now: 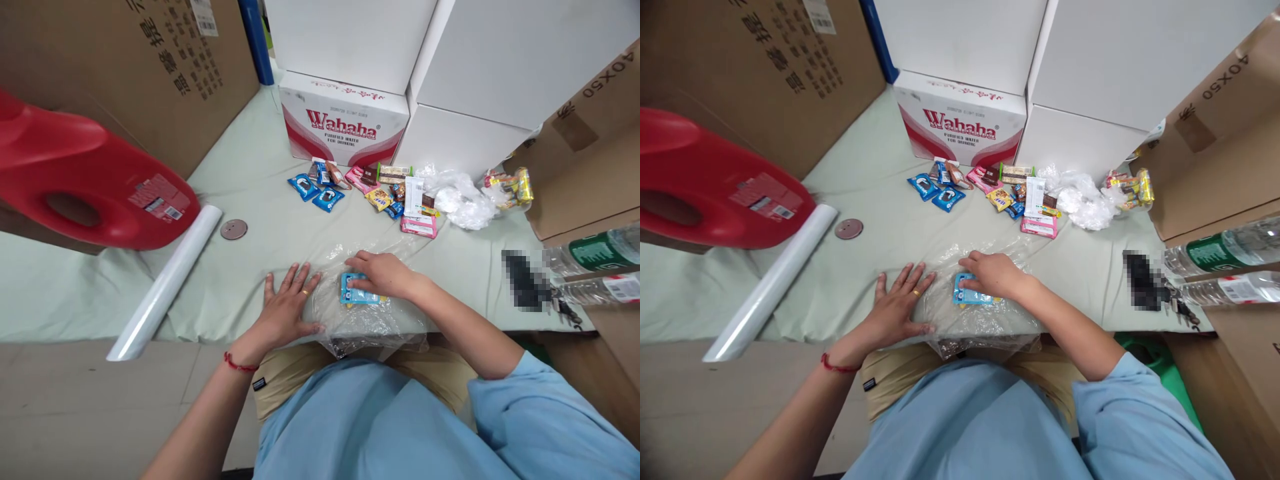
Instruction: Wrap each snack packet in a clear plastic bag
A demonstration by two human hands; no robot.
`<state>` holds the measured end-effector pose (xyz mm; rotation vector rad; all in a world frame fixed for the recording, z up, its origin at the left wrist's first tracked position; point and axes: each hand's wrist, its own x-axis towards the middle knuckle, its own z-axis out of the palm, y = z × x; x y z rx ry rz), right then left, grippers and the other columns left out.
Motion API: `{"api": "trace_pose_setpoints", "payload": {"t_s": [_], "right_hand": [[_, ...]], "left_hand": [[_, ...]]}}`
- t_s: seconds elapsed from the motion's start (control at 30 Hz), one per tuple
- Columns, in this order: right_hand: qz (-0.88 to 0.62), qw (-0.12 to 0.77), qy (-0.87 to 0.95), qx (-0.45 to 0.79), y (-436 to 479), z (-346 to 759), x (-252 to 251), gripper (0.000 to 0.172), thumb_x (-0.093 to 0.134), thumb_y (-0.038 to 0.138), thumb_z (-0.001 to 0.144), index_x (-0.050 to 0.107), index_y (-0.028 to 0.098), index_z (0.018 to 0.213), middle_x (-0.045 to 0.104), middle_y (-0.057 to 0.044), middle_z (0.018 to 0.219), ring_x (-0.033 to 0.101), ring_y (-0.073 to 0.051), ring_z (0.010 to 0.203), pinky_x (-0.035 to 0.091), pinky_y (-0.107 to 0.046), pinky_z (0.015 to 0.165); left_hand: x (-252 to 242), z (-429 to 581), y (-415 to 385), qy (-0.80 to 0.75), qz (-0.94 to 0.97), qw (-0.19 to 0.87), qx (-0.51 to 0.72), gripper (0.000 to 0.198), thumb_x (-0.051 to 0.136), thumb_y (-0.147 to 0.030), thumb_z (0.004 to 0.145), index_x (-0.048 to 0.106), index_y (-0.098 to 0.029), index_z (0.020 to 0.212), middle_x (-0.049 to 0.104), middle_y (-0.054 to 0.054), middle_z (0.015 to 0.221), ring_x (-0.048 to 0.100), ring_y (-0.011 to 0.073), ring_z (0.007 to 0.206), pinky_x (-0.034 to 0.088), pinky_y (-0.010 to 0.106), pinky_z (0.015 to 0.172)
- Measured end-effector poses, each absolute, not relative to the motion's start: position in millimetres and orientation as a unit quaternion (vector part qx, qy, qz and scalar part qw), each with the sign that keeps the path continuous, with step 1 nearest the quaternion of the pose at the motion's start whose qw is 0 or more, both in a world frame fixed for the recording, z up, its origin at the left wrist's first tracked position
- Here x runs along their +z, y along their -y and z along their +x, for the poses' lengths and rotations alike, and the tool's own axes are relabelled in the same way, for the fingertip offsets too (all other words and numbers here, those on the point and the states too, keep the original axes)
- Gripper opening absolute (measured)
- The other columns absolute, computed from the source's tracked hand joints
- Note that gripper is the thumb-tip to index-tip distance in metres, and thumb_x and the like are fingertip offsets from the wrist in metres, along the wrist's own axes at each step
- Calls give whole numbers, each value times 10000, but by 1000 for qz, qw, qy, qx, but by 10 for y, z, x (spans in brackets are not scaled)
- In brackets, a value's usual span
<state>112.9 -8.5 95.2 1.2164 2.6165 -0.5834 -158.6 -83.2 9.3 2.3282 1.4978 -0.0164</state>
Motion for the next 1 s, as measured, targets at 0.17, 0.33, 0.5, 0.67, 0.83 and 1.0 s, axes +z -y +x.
{"api": "trace_pose_setpoints", "payload": {"t_s": [0.17,0.33,0.5,0.67,0.83,1.0], "right_hand": [[450,151,-863,-174,328,1045,1019,805,796,564,881,476,186,1515,640,-176,1363,666,-338,1168,515,-337,827],[417,136,-882,-175,397,1159,935,742,813,363,900,460,222,1537,590,-149,1440,592,-318,1271,521,-371,924],[377,133,-902,-162,402,1239,872,780,845,353,864,483,200,1538,597,-171,1373,575,-348,1238,510,-428,953],[362,129,-909,-159,384,1216,852,682,811,319,881,540,171,1489,631,-171,1253,615,-332,1145,499,-409,910],[379,117,-901,-176,353,1360,858,717,835,393,864,543,199,1489,646,-144,1221,632,-322,1092,487,-386,878],[411,80,-885,-206,431,1434,842,755,834,392,867,503,218,1523,637,-130,1241,626,-314,1109,487,-379,895]], "left_hand": [[103,-1583,835,-532,828,177,-21,1115,757,-668,791,203,-302,1687,116,160,1772,85,438,1635,-15,772,1226],[149,-1566,833,-533,826,178,-31,1114,757,-666,796,201,-295,1687,117,155,1770,86,430,1637,-3,775,1228],[166,-1552,834,-535,823,188,-29,1105,770,-642,799,216,-283,1684,102,145,1771,68,428,1640,-6,798,1215],[151,-1550,830,-537,821,189,-29,1115,778,-647,787,219,-286,1682,80,137,1773,70,431,1639,-6,805,1208],[127,-1568,822,-531,826,187,-21,1127,761,-671,785,208,-278,1685,102,149,1770,76,435,1637,-6,806,1208],[121,-1567,812,-535,822,194,-18,1135,775,-655,775,212,-277,1685,98,159,1768,66,436,1638,-31,797,1213]]}}
